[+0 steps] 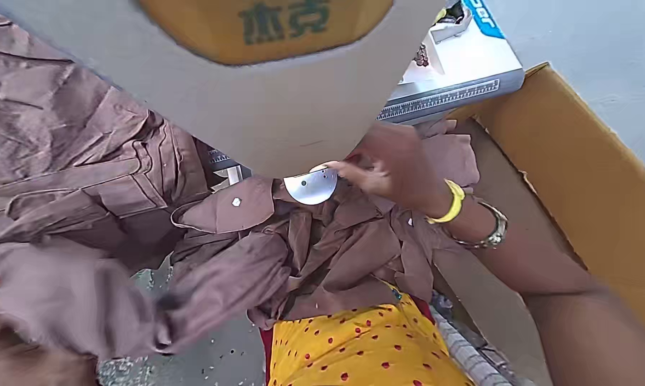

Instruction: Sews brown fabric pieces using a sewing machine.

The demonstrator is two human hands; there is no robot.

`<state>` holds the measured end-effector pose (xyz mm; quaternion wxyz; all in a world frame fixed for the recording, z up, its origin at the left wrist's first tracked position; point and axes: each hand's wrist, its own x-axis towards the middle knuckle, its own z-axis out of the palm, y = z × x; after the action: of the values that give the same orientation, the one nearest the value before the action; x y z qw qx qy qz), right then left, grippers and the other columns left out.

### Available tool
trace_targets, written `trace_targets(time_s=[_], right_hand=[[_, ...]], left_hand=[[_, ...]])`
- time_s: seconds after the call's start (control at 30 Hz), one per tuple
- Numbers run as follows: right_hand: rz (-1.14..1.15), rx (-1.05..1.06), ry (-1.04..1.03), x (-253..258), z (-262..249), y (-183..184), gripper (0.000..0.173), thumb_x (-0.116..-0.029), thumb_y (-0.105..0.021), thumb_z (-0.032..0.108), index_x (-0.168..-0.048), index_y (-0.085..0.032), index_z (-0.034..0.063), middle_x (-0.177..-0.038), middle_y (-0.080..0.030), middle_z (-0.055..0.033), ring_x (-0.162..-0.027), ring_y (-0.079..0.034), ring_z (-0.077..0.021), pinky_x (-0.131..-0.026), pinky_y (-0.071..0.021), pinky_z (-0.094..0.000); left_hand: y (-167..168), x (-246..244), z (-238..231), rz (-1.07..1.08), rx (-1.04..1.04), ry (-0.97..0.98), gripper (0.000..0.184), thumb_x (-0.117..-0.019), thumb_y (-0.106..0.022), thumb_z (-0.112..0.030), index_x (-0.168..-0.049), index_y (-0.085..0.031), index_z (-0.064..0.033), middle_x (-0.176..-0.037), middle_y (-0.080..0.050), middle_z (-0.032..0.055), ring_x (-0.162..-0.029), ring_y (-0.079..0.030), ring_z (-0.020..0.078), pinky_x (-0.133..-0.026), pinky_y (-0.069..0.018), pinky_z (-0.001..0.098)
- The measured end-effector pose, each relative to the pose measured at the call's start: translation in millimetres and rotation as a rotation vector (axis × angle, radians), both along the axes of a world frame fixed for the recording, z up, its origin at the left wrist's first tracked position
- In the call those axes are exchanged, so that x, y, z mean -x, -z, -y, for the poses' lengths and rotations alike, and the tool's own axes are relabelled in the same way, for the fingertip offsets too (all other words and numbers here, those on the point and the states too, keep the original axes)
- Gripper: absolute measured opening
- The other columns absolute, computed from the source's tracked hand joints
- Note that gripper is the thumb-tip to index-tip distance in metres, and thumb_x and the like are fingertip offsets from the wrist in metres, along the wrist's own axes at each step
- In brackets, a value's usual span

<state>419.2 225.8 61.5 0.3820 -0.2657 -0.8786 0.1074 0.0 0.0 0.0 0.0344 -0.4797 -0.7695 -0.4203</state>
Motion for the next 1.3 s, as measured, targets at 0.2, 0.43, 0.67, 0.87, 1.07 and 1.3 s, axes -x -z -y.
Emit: trace_targets(time_s=[0.2, 0.43, 0.67, 0.87, 1.07, 1.3], right_hand=[[0.483, 0.853, 0.600, -80.6, -3.2, 100.7, 0.048, -0.0988, -0.064, 0.049, -0.103, -0.070, 0.0022, -0.083, -0.069, -0.0182, -0.078, -0.068, -0.0371, -0.071, -0.0525, -0.0614], [0.180, 0.810, 0.570, -63.2, 1.6, 121.0, 0.023, -0.0978, -0.070, 0.024, -0.104, -0.073, 0.0025, -0.099, -0.069, -0.0139, -0.097, -0.065, -0.0283, -0.090, -0.0509, -0.0497], [0.042, 0.408, 0.243, -30.5, 32.1, 32.5, 0.023, -0.1013, -0.060, 0.030, -0.103, -0.071, 0.0102, -0.086, -0.072, -0.0006, -0.079, -0.069, -0.0105, -0.073, -0.0576, -0.0319], [0.431, 0.708, 0.446, -51.6, -14.4, 66.3, 0.026, -0.1012, -0.062, 0.021, -0.118, -0.071, 0.0034, -0.114, -0.072, -0.0166, -0.107, -0.069, -0.0335, -0.095, -0.0504, -0.0571], [0.441, 0.942, 0.685, -50.9, -7.2, 129.7, 0.043, -0.0981, -0.067, 0.031, -0.130, -0.065, 0.0023, -0.117, -0.070, -0.0201, -0.111, -0.066, -0.0371, -0.097, -0.0493, -0.0584], [0.240, 0.858, 0.656, -50.9, -2.5, 129.8, 0.025, -0.0952, -0.070, 0.022, -0.109, -0.072, 0.0024, -0.108, -0.069, -0.0167, -0.101, -0.066, -0.0301, -0.091, -0.0511, -0.0500]], left_hand=[[12.5, -83.6, -42.2, -0.086, 0.089, 0.357, 0.030, -0.1012, -0.046, -0.011, -0.107, -0.072, 0.0042, -0.128, -0.060, 0.0322, -0.129, -0.054, 0.0371, -0.111, -0.0402, 0.0427], [-11.5, -179.9, -96.2, 0.110, 0.205, 0.790, 0.035, -0.1018, -0.043, -0.012, -0.118, -0.073, -0.0071, -0.115, -0.074, 0.0073, -0.109, -0.069, 0.0176, -0.097, -0.0550, 0.0434], [17.9, -262.7, -114.6, 0.447, 0.365, 0.799, 0.049, -0.1045, -0.054, -0.033, -0.132, -0.060, 0.0076, -0.116, -0.068, 0.0240, -0.108, -0.066, 0.0332, -0.099, -0.0509, 0.0499], [31.7, -256.9, -123.6, 0.488, 0.539, 0.868, 0.047, -0.1066, -0.051, -0.021, -0.148, -0.050, 0.0027, -0.139, -0.060, 0.0242, -0.130, -0.057, 0.0361, -0.114, -0.0395, 0.0482], [46.7, -255.4, -126.6, 0.506, 0.604, 0.874, 0.048, -0.1073, -0.050, -0.021, -0.150, -0.047, 0.0012, -0.145, -0.056, 0.0203, -0.137, -0.052, 0.0321, -0.118, -0.0362, 0.0458], [51.6, -253.4, -132.4, 0.470, 0.644, 0.863, 0.046, -0.1081, -0.049, -0.023, -0.147, -0.050, 0.0018, -0.145, -0.057, 0.0208, -0.136, -0.053, 0.0322, -0.118, -0.0361, 0.0456]])
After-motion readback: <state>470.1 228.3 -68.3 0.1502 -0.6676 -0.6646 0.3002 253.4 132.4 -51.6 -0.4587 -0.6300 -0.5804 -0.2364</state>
